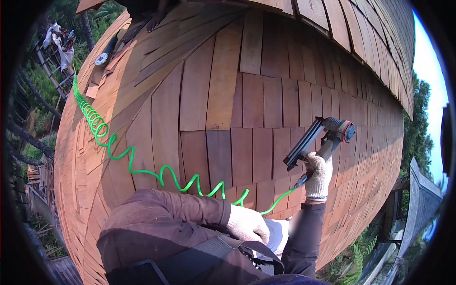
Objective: The person aligns and marks roof shingles on a curved roof surface, then secures them using a pneumatic nail gun.
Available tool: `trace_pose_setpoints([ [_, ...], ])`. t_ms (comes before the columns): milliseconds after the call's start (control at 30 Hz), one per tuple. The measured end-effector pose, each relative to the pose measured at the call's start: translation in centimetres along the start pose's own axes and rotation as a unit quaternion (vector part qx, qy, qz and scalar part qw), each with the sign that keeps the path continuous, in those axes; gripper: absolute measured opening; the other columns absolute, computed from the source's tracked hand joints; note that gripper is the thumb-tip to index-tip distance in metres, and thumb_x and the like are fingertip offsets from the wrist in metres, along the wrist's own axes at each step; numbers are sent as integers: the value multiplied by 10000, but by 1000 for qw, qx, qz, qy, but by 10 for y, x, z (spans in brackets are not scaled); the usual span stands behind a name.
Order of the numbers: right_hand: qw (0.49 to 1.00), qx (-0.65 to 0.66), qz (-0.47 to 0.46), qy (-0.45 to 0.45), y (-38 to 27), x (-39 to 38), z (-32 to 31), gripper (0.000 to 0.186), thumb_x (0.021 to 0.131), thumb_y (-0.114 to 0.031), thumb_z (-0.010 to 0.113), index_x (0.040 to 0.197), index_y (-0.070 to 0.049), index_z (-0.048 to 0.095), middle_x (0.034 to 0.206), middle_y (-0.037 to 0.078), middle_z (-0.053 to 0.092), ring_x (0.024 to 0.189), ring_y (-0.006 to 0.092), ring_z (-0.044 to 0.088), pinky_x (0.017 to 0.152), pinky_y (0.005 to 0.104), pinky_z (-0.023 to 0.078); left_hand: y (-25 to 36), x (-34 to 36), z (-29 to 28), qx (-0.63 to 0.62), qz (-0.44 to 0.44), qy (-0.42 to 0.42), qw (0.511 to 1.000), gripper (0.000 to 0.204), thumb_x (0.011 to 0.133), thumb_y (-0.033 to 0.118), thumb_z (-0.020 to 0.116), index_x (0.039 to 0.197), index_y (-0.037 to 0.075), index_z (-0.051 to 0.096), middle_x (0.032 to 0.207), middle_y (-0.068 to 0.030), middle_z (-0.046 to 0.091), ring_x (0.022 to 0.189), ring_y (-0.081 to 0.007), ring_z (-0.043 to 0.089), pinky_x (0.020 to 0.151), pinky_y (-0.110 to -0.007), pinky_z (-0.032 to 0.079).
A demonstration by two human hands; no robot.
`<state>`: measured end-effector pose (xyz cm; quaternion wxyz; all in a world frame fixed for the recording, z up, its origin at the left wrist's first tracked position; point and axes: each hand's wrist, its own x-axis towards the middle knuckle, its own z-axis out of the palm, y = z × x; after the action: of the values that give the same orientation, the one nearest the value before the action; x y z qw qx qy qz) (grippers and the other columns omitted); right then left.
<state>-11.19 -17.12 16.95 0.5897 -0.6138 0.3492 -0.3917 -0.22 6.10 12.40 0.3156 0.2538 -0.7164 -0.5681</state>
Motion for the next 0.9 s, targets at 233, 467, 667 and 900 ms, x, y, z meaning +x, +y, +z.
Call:
trace_pose_setpoints([
  [233, 992, -46, -7, -119, -65, 66, 106, 285, 775, -86, 774, 1016, -47, 627, 840, 56, 707, 617, 82, 534, 566, 231, 418, -123, -12, -30, 232, -115, 97, 961, 316, 915, 380, 602, 978, 110, 753, 908, -129, 758, 861, -333, 739, 766, -469, 564],
  [467, 982, -40, -39, -181, -98, 132, 186, 181, 817, -70, 708, 985, -10, 682, 886, 103, 741, 724, 169, 645, 697, 279, 506, -100, -24, -46, 185, -170, 119, 961, 380, 940, 426, 592, 1007, 89, 755, 996, -153, 751, 943, -395, 709, 846, -511, 543],
  [667, 965, -75, -37, -247, -100, 206, 210, 139, 905, -38, 657, 999, 17, 744, 927, 109, 740, 888, 201, 721, 794, 300, 565, -80, -45, -66, 238, -187, 142, 942, 416, 924, 443, 585, 991, 72, 759, 941, -187, 747, 924, -399, 712, 819, -520, 536],
  [900, 969, -86, -57, -224, -125, 248, 231, 135, 936, -104, 638, 992, -15, 722, 911, 83, 714, 719, 158, 627, 601, 264, 485, -47, -82, -93, 264, -159, 298, 904, 434, 968, 454, 546, 915, 64, 728, 917, -196, 744, 892, -414, 715, 825, -562, 534],
])
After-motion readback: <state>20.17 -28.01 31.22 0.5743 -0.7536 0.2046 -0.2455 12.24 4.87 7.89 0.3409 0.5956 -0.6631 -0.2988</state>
